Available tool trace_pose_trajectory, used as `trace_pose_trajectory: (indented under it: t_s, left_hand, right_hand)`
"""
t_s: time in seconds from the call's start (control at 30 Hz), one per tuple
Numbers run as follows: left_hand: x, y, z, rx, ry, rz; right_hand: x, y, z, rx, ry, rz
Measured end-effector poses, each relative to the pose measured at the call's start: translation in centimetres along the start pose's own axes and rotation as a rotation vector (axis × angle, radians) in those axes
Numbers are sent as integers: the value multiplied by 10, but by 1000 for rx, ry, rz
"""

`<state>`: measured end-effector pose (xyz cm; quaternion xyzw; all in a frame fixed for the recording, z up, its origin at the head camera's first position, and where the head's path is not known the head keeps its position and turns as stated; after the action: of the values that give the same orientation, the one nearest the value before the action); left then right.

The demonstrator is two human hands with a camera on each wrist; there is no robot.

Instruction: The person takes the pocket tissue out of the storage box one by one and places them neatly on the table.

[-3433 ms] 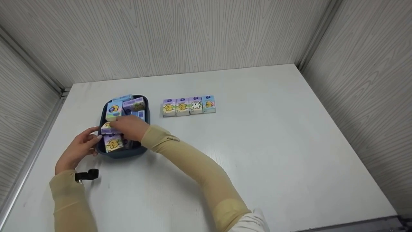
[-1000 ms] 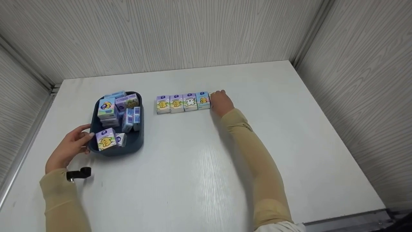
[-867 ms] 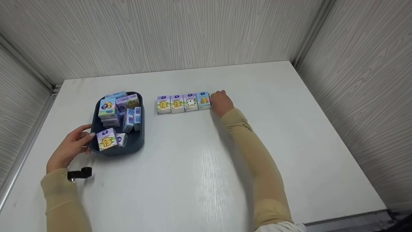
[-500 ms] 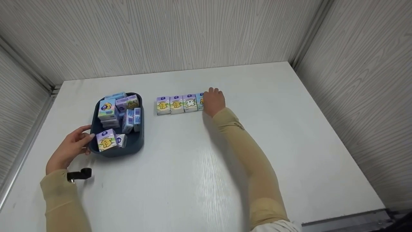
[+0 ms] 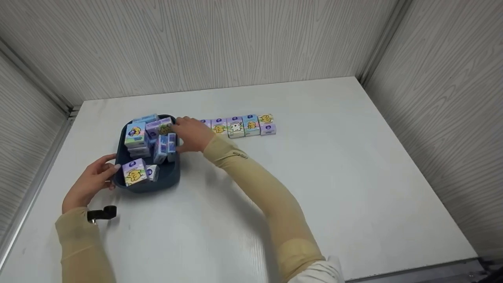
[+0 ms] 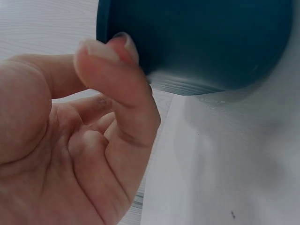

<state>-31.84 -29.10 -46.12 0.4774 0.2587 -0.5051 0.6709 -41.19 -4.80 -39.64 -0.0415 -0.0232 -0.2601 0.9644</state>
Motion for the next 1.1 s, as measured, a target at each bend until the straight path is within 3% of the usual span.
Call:
trace_pose_trajectory:
  t_s: [0.07,0.23,0.47,0.6,0.77,0.87,1.0,1.1]
  left_hand:
    - [0,0,0,1,-2,5]
    - [0,-1,-2,4,6,12]
    - [0,-2,-2,4,5,9]
    - [1,-1,0,0,3,14]
    - [2,-1,1,1,-3,10]
    - [2,0,2,-2,-2,-1]
    - [2,-1,1,3,7,-8]
    - [0,-1,0,12,7,-3]
  right_hand:
    - [18,-14,-8,48,-8,59]
    - [37,-31,-24,137,11,64]
    - [40,-41,-30,198,103,-13]
    - [40,-43,-32,216,103,-49]
    - [40,-45,-30,173,59,-43]
    - [42,-42,-19,111,26,9]
    - [42,-25,4,-39,-68,80]
    - [33,-2,20,-164,-151,91]
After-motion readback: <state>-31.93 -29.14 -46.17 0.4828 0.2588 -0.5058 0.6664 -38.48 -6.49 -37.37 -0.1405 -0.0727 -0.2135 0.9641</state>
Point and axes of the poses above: each hand's wrist, its own y-axis away from the middle knuckle, its own z-axis out of the back of the hand, x = y × z, the point moved 8 cm from there along -y, towards the middle knuckle, and after that the axes turned 13 degrees about z, right-handed, at the moved point
